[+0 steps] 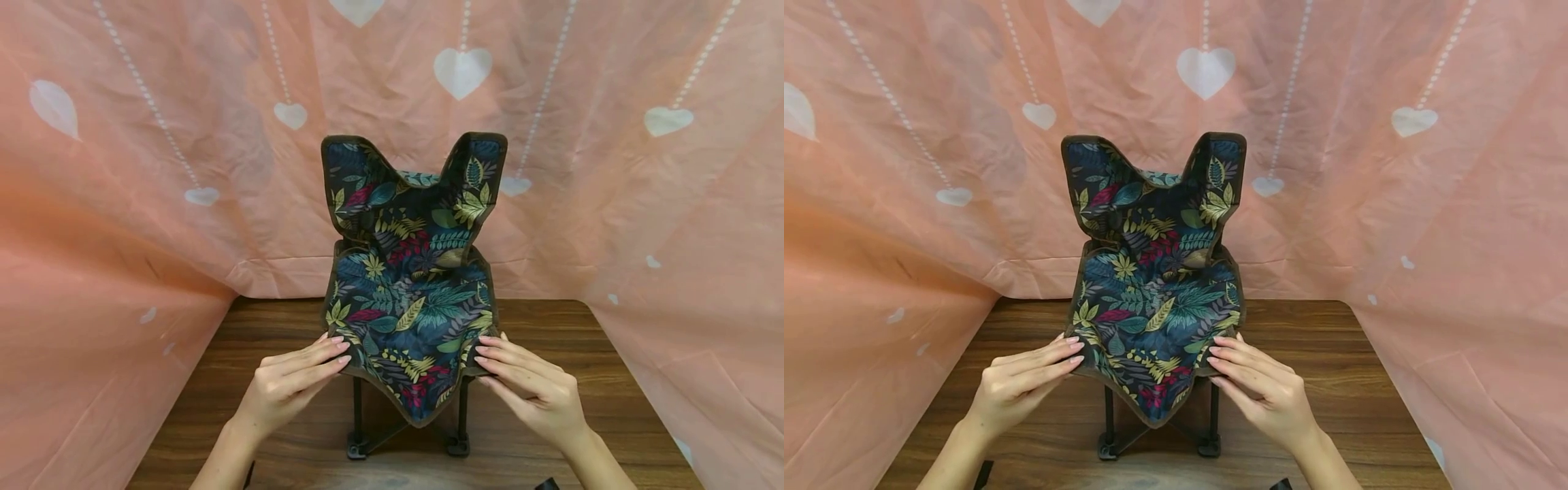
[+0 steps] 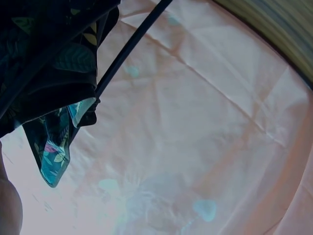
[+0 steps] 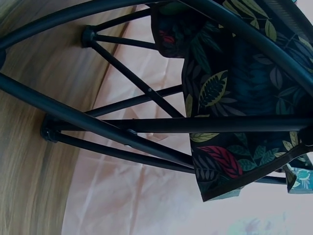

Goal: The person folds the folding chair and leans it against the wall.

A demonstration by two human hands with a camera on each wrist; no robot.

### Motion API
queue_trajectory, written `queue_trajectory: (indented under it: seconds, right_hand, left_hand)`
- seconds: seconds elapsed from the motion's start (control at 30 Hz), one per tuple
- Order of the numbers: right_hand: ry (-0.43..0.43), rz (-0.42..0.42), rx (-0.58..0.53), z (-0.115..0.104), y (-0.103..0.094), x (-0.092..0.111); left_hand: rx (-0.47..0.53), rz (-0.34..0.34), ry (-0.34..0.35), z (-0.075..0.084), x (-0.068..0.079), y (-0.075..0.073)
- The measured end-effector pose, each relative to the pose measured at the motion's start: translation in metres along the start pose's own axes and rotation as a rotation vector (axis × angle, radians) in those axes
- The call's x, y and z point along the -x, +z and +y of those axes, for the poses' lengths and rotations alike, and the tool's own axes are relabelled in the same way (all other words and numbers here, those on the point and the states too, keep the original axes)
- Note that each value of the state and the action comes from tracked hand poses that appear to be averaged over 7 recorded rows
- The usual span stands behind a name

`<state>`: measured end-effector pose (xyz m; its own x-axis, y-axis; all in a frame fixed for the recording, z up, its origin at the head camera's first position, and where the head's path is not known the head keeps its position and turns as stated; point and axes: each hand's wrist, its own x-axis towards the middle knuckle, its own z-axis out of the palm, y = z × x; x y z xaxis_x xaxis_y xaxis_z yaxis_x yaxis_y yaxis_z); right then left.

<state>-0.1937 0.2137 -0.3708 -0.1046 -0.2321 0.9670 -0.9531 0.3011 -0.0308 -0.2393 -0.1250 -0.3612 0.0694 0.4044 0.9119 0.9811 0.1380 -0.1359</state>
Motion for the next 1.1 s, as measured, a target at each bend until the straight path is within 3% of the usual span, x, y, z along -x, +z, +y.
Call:
queue_trajectory:
  seconds: [0.63, 1.1]
  right_hand:
    - [0.009, 0.024, -0.027, 0.003, 0.004, -0.005]
    - [0.038, 0.029, -0.031, -0.005, 0.006, -0.026]
  left_hand:
    - [0.04, 0.018, 0.013, -0.002, -0.015, 0.003]
    - [0.058, -0.033, -0.006, -0.009, -0.024, 0.0]
